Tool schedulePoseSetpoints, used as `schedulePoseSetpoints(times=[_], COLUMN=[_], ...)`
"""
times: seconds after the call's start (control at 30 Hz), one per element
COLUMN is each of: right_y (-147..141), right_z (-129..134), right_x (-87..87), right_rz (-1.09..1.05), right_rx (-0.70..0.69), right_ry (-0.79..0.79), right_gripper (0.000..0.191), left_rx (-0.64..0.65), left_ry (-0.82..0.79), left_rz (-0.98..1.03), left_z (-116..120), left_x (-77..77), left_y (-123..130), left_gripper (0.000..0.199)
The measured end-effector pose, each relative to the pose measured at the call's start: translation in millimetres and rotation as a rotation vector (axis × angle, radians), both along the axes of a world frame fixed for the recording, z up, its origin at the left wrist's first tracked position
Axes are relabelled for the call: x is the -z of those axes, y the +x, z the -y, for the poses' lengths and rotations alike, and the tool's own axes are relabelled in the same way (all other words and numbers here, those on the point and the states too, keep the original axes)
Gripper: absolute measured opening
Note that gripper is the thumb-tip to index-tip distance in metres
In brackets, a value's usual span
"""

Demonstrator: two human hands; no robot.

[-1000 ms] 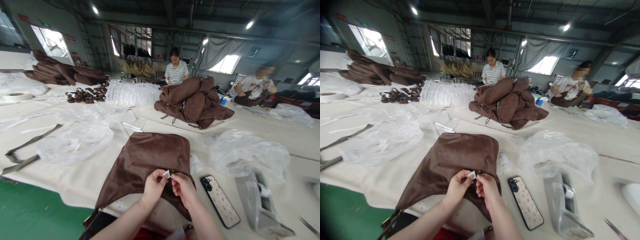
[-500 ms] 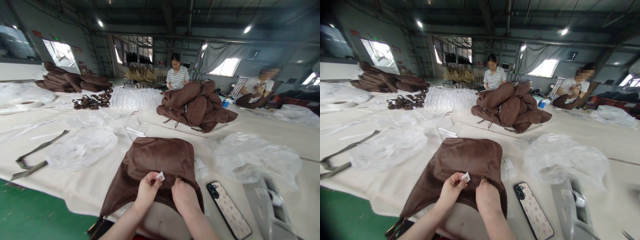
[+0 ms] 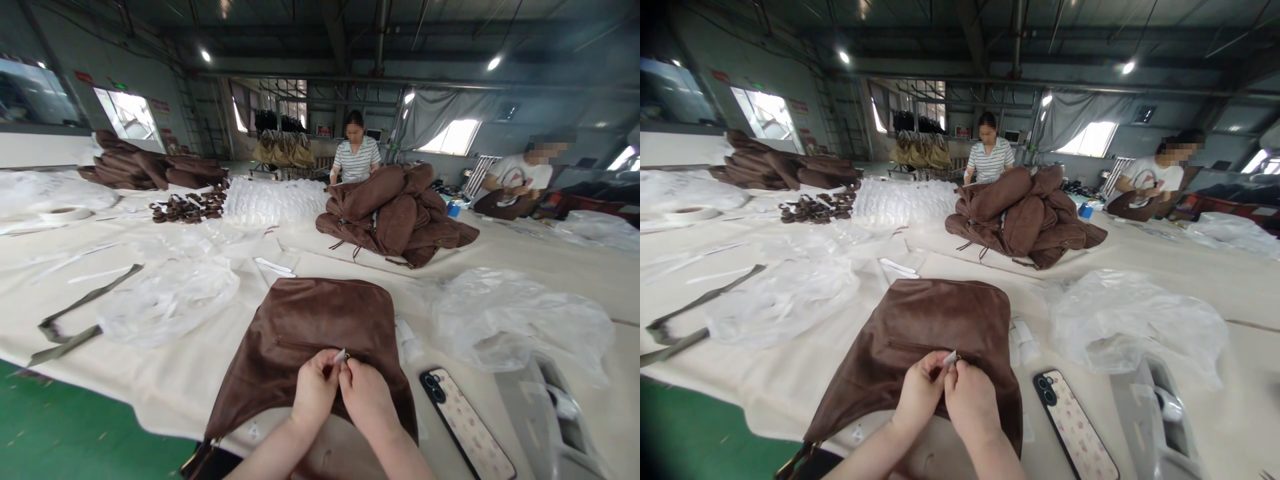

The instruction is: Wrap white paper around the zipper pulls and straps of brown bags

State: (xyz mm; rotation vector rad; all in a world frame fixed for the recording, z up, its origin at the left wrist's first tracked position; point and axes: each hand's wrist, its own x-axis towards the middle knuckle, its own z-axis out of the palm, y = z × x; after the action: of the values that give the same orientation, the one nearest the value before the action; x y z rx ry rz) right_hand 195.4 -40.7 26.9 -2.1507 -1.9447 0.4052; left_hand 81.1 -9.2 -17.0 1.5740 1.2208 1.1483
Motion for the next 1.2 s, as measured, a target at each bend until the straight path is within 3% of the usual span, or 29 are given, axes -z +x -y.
schedulePoseSetpoints(times=[0.13, 0.33, 0.47, 0.6, 0.83, 0.93, 1.2], right_y=[2, 8, 11, 16, 22, 20, 12], right_z=[0, 0, -1, 1, 1, -4, -16], right_x=[-5.5, 0.9, 4.2, 6.1, 24.3, 28.9, 24.0], right_rz=[0.011, -0.041, -0.110, -0.273, -0.832, -1.010, -1.202], right_rx=[-0.029, -0.075, -0.075, -0.078, 0.213, 0.265, 0.425], right_ry=[0.013, 0.046, 0.043, 0.039, -0.174, -0.157, -0.091], right_gripper=[0.034, 0.037, 0.036, 0.032, 0.032, 0.025, 0.010], left_rx=[0.021, 0.135, 0.148, 0.108, 0.122, 0.101, 0.089], left_ry=[0.036, -0.025, -0.065, -0.046, -0.164, -0.135, -0.040], left_rz=[-0.031, -0.017, -0.008, -0.086, -0.004, -0.059, -0.141], left_z=[0, 0, 2, -2, -9, -7, -8], left_x=[0.0, -12.3, -18.9, -15.9, -9.1, -14.2, -12.0], left_y=[3, -3, -3, -1, 1, 0, -2], left_gripper=[0.020, 0.032, 0.027, 0.020, 0.023, 0.021, 0.020])
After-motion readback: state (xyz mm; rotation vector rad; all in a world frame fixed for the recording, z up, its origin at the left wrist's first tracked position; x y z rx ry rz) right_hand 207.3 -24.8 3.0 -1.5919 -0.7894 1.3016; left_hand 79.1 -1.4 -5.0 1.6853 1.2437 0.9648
